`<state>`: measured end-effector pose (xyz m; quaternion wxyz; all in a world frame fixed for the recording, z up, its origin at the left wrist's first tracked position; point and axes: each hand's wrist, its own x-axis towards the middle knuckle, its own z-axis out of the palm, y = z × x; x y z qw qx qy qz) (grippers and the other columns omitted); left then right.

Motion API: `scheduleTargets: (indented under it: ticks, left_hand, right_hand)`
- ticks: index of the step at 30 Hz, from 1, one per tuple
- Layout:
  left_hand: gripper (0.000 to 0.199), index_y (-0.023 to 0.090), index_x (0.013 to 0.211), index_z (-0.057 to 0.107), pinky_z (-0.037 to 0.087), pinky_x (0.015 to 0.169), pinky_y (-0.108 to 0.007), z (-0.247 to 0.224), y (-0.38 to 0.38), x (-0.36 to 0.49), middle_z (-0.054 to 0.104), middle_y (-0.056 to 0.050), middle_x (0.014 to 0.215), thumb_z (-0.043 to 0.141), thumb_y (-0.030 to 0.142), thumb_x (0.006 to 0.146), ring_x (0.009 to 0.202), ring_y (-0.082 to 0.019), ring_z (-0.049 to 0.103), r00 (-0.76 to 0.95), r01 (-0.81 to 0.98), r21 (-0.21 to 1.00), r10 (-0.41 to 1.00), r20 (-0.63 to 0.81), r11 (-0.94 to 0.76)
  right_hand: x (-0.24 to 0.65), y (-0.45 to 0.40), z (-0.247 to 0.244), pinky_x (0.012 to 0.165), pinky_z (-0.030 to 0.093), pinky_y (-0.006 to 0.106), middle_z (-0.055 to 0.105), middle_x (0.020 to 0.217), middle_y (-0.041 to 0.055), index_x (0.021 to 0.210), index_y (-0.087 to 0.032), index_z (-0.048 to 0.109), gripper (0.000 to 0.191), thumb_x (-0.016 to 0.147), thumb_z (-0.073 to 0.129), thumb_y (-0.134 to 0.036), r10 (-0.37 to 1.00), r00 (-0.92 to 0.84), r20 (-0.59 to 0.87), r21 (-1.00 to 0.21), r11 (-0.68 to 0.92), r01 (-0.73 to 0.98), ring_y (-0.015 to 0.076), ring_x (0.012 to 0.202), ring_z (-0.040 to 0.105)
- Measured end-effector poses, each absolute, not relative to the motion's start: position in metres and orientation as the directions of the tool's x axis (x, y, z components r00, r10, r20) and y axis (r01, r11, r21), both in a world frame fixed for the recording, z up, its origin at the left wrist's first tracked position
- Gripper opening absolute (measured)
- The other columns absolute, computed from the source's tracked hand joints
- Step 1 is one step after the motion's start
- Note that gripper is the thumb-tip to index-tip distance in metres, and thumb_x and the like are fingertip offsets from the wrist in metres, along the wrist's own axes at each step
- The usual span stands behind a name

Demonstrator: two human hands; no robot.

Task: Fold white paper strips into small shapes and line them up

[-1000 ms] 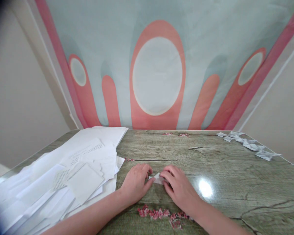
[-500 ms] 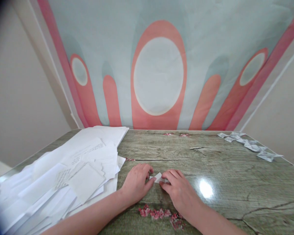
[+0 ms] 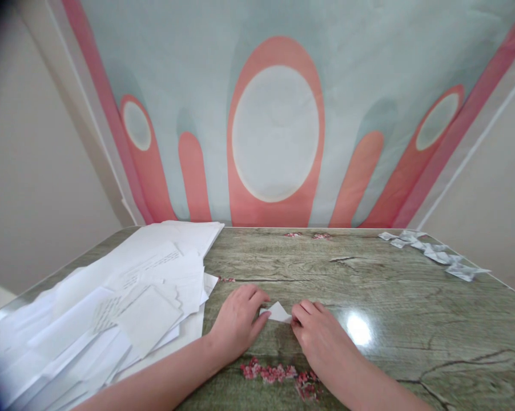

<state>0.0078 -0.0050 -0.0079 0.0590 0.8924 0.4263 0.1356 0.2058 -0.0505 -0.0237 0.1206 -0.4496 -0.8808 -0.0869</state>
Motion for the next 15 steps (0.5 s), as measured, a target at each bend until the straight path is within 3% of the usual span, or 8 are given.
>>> scheduleTargets:
  ticks: [6,10,15]
  left_hand:
    - [0.025,0.028,0.110,0.055,0.034,0.085,-0.038,-0.003,-0.019,0.008,0.053,-0.005,0.111,0.053,0.024,0.086,0.103,-0.024,0.044,0.802,0.584,0.018,0.580,0.143,-0.812]
    - [0.031,0.023,0.115,0.053,0.033,0.087,-0.039,-0.006,-0.024,0.010,0.053,-0.008,0.110,0.055,0.024,0.084,0.103,-0.025,0.043,0.813,0.577,-0.047,0.568,0.128,-0.815]
    - [0.022,0.017,0.103,0.060,0.035,0.083,-0.038,-0.001,-0.026,0.011,0.056,-0.009,0.099,0.056,0.021,0.082,0.097,-0.026,0.044,0.778,0.628,-0.099,0.620,0.103,-0.772]
  right_hand:
    - [0.206,-0.050,-0.029,0.064,0.036,0.033,0.055,0.074,0.0038,0.069,-0.017,0.063,0.016,0.078,0.058,-0.006,0.772,-0.562,0.297,0.070,0.570,0.819,0.0201,0.074,0.048]
    - [0.204,-0.050,-0.029,0.064,0.036,0.034,0.056,0.074,0.0042,0.070,-0.016,0.064,0.013,0.076,0.061,-0.005,0.779,-0.558,0.285,0.092,0.558,0.825,0.0207,0.074,0.048]
    - [0.203,-0.050,-0.026,0.064,0.036,0.034,0.056,0.073,0.0044,0.067,-0.017,0.063,0.016,0.077,0.059,-0.005,0.786,-0.549,0.285,0.080,0.551,0.831,0.0209,0.074,0.048]
